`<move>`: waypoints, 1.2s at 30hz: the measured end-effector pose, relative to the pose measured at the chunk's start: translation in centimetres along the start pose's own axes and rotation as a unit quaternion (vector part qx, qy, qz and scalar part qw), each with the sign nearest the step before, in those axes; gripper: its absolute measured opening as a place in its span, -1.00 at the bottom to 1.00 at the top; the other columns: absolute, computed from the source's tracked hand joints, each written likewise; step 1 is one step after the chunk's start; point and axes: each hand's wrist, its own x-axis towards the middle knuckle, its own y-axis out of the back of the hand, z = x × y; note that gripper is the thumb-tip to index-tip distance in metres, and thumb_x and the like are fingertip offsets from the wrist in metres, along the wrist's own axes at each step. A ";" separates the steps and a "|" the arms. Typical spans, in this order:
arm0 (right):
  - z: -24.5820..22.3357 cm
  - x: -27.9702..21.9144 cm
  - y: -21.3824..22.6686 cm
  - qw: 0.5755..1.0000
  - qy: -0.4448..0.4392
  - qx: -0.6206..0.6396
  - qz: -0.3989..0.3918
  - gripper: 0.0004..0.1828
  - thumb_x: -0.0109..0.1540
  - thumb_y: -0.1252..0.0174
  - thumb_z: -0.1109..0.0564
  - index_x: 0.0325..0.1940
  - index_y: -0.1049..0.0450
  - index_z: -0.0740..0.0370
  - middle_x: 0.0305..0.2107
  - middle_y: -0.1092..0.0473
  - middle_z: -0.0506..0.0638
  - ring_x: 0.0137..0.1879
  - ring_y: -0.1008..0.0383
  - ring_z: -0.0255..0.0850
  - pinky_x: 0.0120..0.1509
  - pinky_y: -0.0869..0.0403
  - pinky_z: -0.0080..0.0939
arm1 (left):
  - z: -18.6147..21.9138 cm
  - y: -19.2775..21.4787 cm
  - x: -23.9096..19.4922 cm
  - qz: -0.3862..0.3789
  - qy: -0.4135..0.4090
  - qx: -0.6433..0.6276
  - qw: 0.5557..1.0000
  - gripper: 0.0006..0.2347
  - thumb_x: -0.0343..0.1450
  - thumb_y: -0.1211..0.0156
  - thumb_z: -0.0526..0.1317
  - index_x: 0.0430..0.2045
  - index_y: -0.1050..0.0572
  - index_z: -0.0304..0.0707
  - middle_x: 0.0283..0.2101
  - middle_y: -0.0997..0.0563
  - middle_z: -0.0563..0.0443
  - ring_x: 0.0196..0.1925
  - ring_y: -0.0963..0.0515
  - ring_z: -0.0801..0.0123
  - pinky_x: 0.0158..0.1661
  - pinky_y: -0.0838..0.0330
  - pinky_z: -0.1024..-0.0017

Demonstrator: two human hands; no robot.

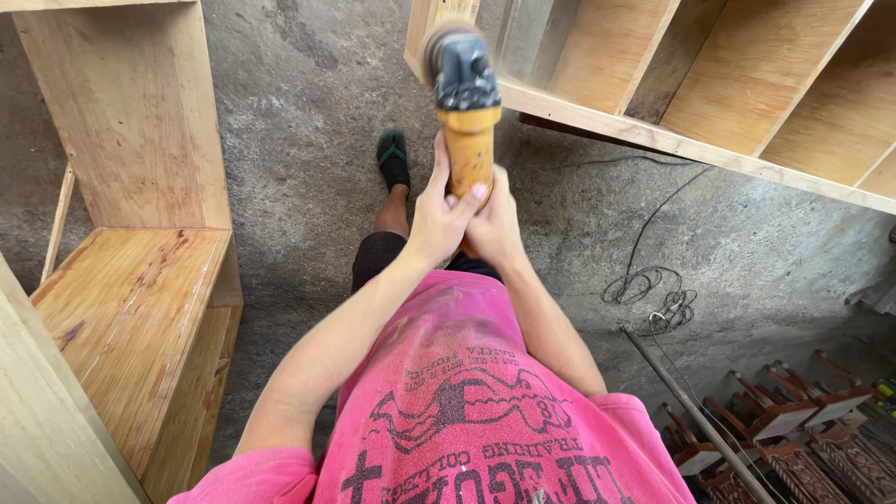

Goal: The person uses an angle grinder with a sanding disc to smooth the edges and surfaces of a wooden shelf unit. They move around the unit, sanding different sections including the top, sides, and internal dividers.

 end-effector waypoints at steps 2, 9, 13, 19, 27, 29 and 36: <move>-0.3 0.9 0.3 1.000 0.014 0.012 0.013 -0.34 0.19 -0.36 0.06 0.27 -0.24 0.31 0.00 -0.53 0.19 0.11 -0.60 -0.06 0.19 -0.54 -0.10 | 0.4 -0.1 1.3 -0.007 -0.008 -0.007 1.000 -0.23 0.52 -0.17 -0.26 0.53 0.28 -0.38 0.38 -0.39 -0.29 0.32 -0.50 0.25 0.30 -0.36 0.40; 0.4 -2.3 -0.8 0.999 0.027 0.015 -0.010 -0.32 0.19 -0.37 0.06 0.28 -0.22 0.31 -0.01 -0.51 0.18 0.12 -0.58 -0.06 0.18 -0.52 -0.08 | -0.6 0.0 -2.6 0.011 -0.030 -0.012 0.999 -0.24 0.53 -0.15 -0.30 0.52 0.28 -0.38 0.42 -0.34 -0.32 0.40 -0.43 0.23 0.36 -0.29 0.37; 1.7 -3.9 -0.7 1.000 -0.005 0.028 0.013 -0.34 0.18 -0.37 0.09 0.25 -0.23 0.31 -0.03 -0.51 0.16 0.08 -0.58 -0.12 0.16 -0.53 -0.11 | -1.0 -0.6 -3.6 -0.005 0.021 0.019 1.000 -0.22 0.49 -0.18 -0.28 0.51 0.27 -0.34 0.36 -0.41 -0.29 0.31 -0.51 0.29 0.26 -0.39 0.41; 1.4 -3.1 -0.6 0.995 -0.020 0.090 0.042 -0.40 0.22 -0.31 0.10 0.24 -0.21 0.29 -0.03 -0.50 0.13 0.04 -0.58 -0.15 0.13 -0.56 -0.16 | -1.2 -0.9 -1.4 -0.053 0.042 -0.041 0.997 -0.20 0.49 -0.17 -0.29 0.53 0.32 -0.27 0.36 -0.40 -0.28 0.29 -0.52 0.30 0.23 -0.43 0.41; 0.6 -2.6 -1.7 0.999 0.024 0.038 -0.001 -0.25 0.20 -0.35 0.03 0.35 -0.17 0.32 -0.05 -0.52 0.20 0.09 -0.59 -0.05 0.16 -0.53 -0.06 | -0.9 1.2 -2.9 0.002 0.010 0.047 0.999 -0.24 0.55 -0.15 -0.32 0.55 0.28 -0.28 0.41 -0.39 -0.28 0.35 -0.52 0.24 0.31 -0.41 0.41; 1.0 -3.1 -0.9 0.999 -0.016 0.035 0.005 -0.28 0.20 -0.34 0.02 0.32 -0.18 0.30 -0.02 -0.51 0.19 0.07 -0.60 -0.06 0.14 -0.55 -0.07 | -1.5 0.1 -2.7 -0.018 0.011 0.011 1.000 -0.25 0.54 -0.14 -0.34 0.54 0.29 -0.28 0.42 -0.31 -0.27 0.34 -0.50 0.25 0.29 -0.44 0.40; 3.7 -5.9 1.8 0.994 -0.025 0.062 0.084 -0.38 0.21 -0.33 0.10 0.26 -0.24 0.30 -0.04 -0.53 0.20 0.07 -0.63 -0.07 0.14 -0.56 -0.11 | -3.1 -4.5 -3.2 -0.073 0.071 -0.050 0.993 -0.21 0.50 -0.12 -0.38 0.52 0.36 -0.25 0.41 -0.34 -0.24 0.30 -0.49 0.28 0.24 -0.40 0.43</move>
